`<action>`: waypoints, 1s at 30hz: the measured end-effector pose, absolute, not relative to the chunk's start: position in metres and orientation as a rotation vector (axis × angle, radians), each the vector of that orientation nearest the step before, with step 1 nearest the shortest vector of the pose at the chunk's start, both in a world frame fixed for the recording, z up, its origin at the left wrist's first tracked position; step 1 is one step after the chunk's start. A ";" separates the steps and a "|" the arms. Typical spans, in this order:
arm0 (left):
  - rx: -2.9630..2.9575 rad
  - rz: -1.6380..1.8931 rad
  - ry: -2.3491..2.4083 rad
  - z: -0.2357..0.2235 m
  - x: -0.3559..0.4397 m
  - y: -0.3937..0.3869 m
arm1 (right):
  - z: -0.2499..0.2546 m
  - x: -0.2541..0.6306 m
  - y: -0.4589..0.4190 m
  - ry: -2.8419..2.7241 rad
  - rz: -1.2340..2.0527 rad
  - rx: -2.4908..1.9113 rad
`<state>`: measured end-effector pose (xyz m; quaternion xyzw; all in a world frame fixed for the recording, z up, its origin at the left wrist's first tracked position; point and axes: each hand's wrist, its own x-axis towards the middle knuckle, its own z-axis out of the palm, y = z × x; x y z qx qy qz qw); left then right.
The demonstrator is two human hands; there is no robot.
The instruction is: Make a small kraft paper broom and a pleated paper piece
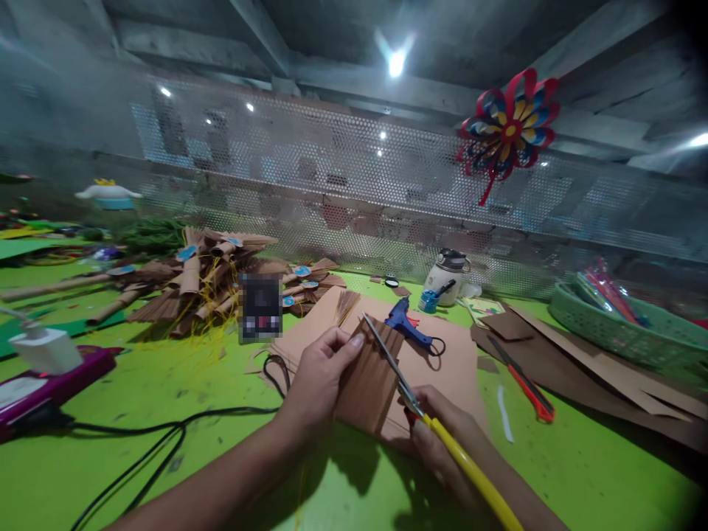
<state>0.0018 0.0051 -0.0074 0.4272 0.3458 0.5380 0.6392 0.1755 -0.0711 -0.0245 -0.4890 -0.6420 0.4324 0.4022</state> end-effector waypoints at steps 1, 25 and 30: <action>0.977 1.224 0.789 -0.008 0.002 0.005 | -0.024 0.176 -0.071 -1.623 1.102 -1.234; 0.884 1.199 0.761 -0.005 0.002 0.006 | -0.035 0.176 -0.073 -1.572 1.070 -1.248; 0.909 1.196 0.772 -0.007 0.001 0.008 | -0.035 0.177 -0.074 -1.573 1.065 -1.267</action>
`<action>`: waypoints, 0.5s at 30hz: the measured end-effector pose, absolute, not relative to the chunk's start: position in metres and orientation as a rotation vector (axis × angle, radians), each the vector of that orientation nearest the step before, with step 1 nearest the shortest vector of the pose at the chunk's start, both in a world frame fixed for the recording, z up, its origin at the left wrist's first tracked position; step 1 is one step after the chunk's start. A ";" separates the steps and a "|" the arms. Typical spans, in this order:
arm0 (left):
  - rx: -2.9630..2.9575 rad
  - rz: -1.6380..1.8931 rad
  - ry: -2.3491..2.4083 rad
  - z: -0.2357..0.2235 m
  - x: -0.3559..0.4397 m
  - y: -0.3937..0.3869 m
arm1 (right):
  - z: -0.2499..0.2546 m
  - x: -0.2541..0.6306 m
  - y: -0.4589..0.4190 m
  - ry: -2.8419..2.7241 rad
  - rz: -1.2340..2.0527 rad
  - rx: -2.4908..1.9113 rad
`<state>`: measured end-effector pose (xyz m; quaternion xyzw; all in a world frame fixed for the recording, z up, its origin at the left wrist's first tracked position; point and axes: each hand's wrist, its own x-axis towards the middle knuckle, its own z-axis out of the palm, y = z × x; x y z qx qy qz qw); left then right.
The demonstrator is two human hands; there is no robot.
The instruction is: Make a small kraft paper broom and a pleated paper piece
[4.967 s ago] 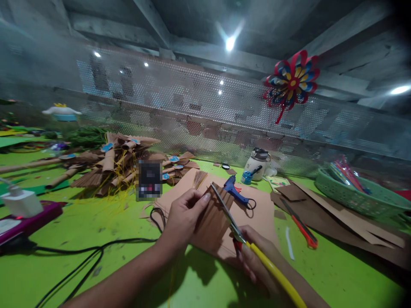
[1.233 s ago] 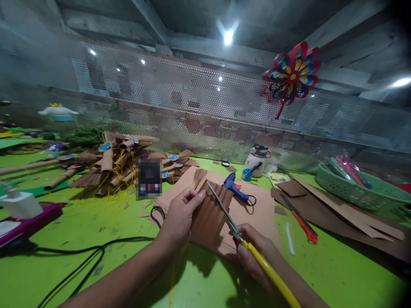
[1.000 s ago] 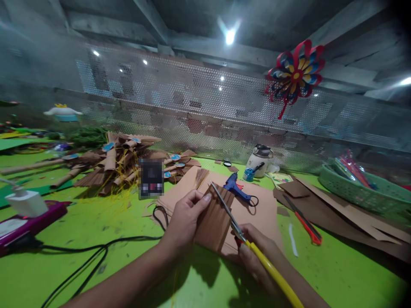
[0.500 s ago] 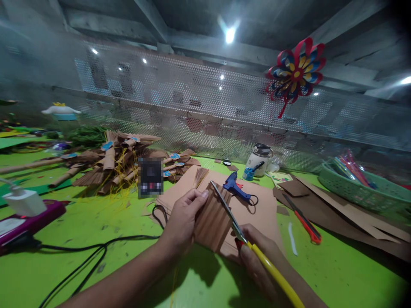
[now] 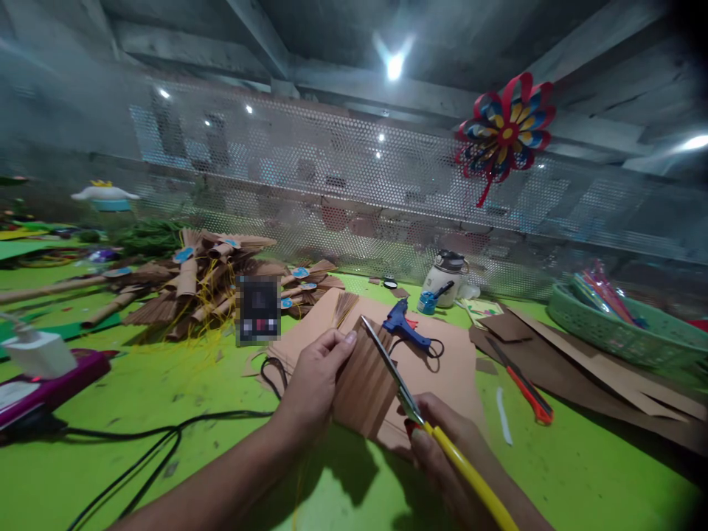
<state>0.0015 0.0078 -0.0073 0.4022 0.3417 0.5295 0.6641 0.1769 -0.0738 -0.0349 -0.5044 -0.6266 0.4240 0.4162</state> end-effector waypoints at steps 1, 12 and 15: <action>0.918 1.195 0.776 -0.008 0.001 0.008 | -0.034 0.177 -0.074 -1.579 1.060 -1.273; 0.968 1.172 0.767 -0.008 0.004 0.003 | -0.030 0.172 -0.073 -1.564 1.079 -1.242; 0.955 1.166 0.770 -0.008 0.005 0.001 | -0.029 0.171 -0.074 -1.553 1.086 -1.233</action>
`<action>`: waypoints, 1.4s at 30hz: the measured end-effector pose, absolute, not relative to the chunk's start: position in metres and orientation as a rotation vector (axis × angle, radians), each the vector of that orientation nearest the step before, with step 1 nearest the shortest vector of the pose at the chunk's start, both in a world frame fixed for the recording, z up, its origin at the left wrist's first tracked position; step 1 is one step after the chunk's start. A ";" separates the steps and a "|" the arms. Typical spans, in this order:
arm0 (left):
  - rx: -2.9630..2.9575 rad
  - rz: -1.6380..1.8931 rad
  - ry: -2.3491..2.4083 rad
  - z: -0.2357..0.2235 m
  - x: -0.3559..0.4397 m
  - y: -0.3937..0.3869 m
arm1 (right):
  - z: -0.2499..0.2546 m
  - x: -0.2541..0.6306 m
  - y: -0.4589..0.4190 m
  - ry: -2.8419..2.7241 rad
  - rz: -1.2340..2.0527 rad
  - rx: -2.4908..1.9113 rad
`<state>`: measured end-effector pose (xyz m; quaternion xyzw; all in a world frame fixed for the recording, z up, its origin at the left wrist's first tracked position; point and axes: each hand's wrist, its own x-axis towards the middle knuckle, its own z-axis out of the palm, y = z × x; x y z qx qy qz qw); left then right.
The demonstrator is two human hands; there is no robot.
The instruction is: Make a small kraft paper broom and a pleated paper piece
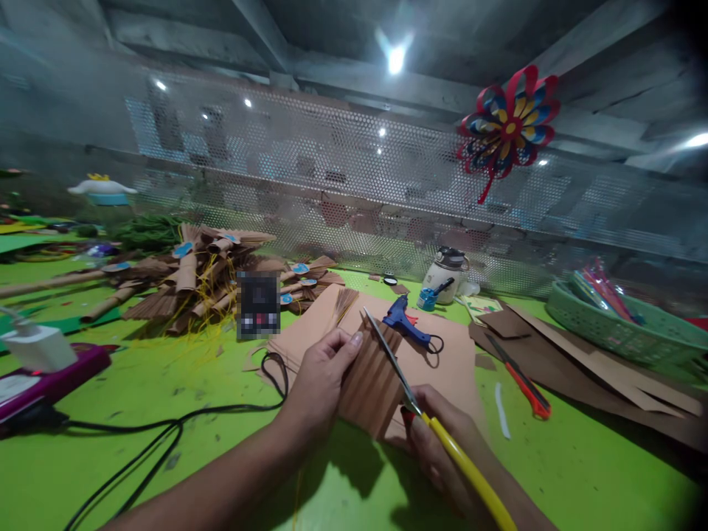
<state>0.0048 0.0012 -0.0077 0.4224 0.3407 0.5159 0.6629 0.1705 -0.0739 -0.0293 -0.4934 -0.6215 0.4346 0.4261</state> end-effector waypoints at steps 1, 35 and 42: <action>0.942 1.162 0.768 -0.007 0.005 0.001 | -0.029 0.170 -0.074 -1.547 1.090 -1.232; 0.882 1.148 0.737 -0.015 0.005 0.004 | -0.036 0.169 -0.073 -1.516 1.078 -1.262; 0.834 1.128 0.724 -0.013 0.005 0.002 | -0.033 0.173 -0.076 -1.525 1.109 -1.269</action>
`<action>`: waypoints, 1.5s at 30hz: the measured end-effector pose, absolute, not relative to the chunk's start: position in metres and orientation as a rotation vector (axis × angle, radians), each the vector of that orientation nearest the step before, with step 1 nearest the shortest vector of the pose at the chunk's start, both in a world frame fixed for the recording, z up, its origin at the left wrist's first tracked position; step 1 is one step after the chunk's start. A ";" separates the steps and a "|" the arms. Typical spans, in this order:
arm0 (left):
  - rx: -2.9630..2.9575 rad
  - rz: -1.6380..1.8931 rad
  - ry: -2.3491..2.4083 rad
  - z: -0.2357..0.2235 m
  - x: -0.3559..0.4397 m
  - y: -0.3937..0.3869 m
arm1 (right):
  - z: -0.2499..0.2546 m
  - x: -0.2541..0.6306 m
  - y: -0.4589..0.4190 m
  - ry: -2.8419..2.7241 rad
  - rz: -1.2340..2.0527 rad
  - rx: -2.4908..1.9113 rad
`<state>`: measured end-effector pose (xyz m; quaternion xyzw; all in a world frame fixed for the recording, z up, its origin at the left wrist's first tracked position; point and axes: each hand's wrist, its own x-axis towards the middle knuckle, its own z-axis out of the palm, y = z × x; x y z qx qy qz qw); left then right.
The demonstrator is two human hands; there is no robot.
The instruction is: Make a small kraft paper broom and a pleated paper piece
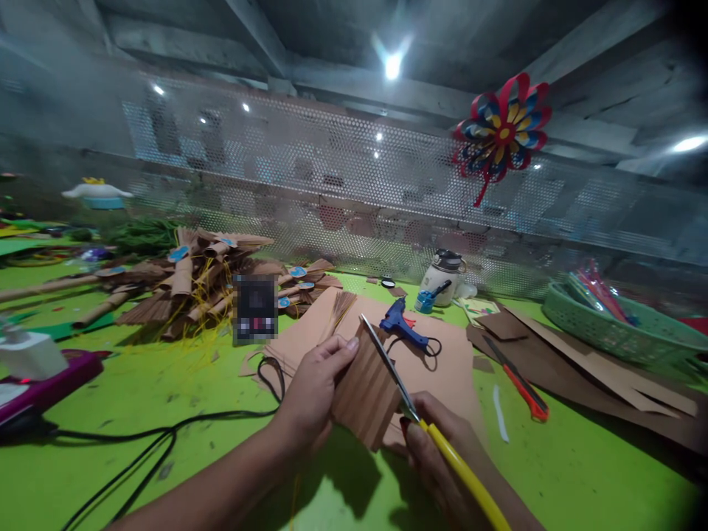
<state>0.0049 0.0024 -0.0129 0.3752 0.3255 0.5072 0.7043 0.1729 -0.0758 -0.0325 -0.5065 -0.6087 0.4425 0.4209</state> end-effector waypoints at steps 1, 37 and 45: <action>0.833 1.128 0.726 -0.012 0.005 0.002 | -0.034 0.173 -0.075 -1.522 1.110 -1.257; 0.964 1.074 0.669 -0.014 0.006 -0.002 | -0.032 0.174 -0.068 -1.455 1.210 -1.234; 0.958 1.072 0.668 -0.014 0.005 -0.002 | -0.028 0.170 -0.070 -1.418 1.199 -1.243</action>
